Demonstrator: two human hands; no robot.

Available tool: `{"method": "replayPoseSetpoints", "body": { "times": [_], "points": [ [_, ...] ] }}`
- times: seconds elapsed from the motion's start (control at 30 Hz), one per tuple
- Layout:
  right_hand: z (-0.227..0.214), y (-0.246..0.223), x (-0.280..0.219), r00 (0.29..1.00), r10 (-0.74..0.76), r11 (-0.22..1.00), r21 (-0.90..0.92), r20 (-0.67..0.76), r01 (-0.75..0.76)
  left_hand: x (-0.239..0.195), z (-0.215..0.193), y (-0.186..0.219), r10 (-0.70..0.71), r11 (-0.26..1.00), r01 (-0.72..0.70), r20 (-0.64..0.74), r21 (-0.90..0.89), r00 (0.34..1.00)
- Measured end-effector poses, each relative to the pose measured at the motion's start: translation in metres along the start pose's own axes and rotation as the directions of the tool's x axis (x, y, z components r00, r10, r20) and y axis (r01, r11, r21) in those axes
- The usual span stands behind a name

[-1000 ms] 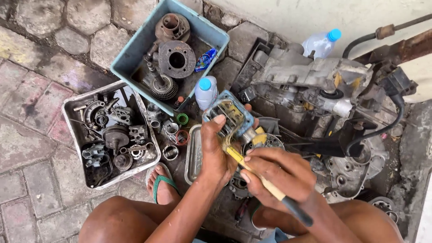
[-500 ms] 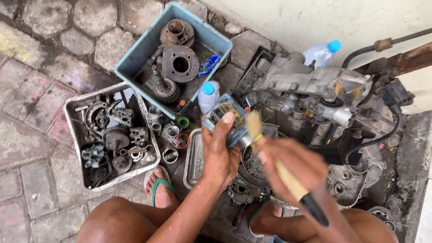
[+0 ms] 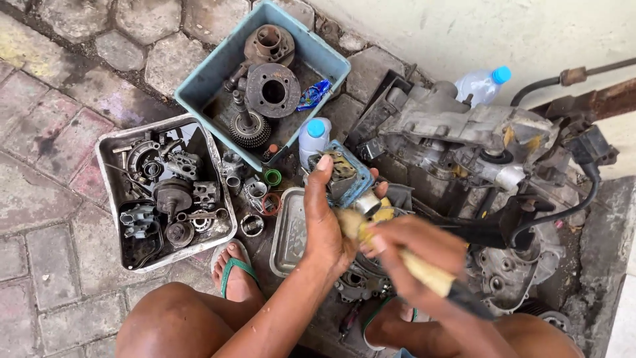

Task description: Cleaning motorcycle engine components including a reed valve housing and a piston using a brush and a small pick.

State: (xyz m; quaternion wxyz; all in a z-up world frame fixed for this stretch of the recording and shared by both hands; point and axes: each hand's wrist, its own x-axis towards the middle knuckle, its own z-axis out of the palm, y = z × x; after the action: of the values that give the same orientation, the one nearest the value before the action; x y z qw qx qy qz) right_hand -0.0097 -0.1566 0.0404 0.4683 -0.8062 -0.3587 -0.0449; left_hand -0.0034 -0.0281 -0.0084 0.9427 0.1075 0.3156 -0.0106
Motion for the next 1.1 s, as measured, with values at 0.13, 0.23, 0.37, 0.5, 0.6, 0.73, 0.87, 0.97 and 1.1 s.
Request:
{"method": "replayPoseSetpoints", "body": {
  "times": [0.13, 0.23, 0.37, 0.5, 0.6, 0.73, 0.87, 0.97, 1.1],
  "points": [
    [-0.022, 0.014, -0.005, 0.98, 0.089, 0.989, -0.099, -0.177, -0.108, 0.0, 0.007, -0.005, 0.207, 0.964, -0.235, -0.205, -0.123, 0.957],
    [-0.016, 0.009, -0.012, 0.956, 0.246, 0.959, -0.103, -0.162, -0.264, -0.003, 0.009, 0.001, 0.241, 0.963, -0.253, -0.127, -0.093, 0.962],
    [-0.011, 0.01, -0.002, 0.998, 0.034, 0.998, -0.056, -0.052, -0.037, -0.007, 0.014, 0.003, 0.18, 0.984, -0.178, -0.097, 0.028, 0.979],
    [-0.03, 0.007, 0.008, 0.92, 0.144, 0.98, -0.078, -0.364, -0.184, -0.006, 0.008, -0.005, 0.201, 0.979, -0.199, 0.077, -0.036, 0.977],
    [-0.039, 0.003, 0.002, 0.943, 0.141, 0.986, -0.048, -0.303, -0.163, -0.003, -0.001, -0.002, 0.054, 0.971, -0.092, 0.174, 0.22, 0.983],
    [-0.043, 0.008, 0.008, 0.98, 0.165, 0.986, -0.014, -0.11, -0.167, -0.013, 0.015, 0.013, -0.114, 0.814, 0.1, -0.011, 0.572, 0.993],
    [-0.056, 0.03, 0.0, 0.959, 0.283, 0.947, 0.165, -0.021, -0.276, -0.021, 0.018, 0.033, -0.042, 0.502, 0.085, -0.074, 0.86, 0.996],
    [-0.033, 0.051, -0.007, 0.935, 0.354, 0.908, 0.234, 0.011, -0.347, -0.01, 0.001, 0.038, -0.02, 0.492, 0.074, -0.074, 0.867, 0.997],
    [0.042, 0.096, -0.022, 0.938, 0.339, 0.904, 0.302, -0.074, -0.303, 0.029, -0.076, 0.039, 0.206, 0.443, -0.112, 0.021, 0.89, 0.978]
  ]
}}
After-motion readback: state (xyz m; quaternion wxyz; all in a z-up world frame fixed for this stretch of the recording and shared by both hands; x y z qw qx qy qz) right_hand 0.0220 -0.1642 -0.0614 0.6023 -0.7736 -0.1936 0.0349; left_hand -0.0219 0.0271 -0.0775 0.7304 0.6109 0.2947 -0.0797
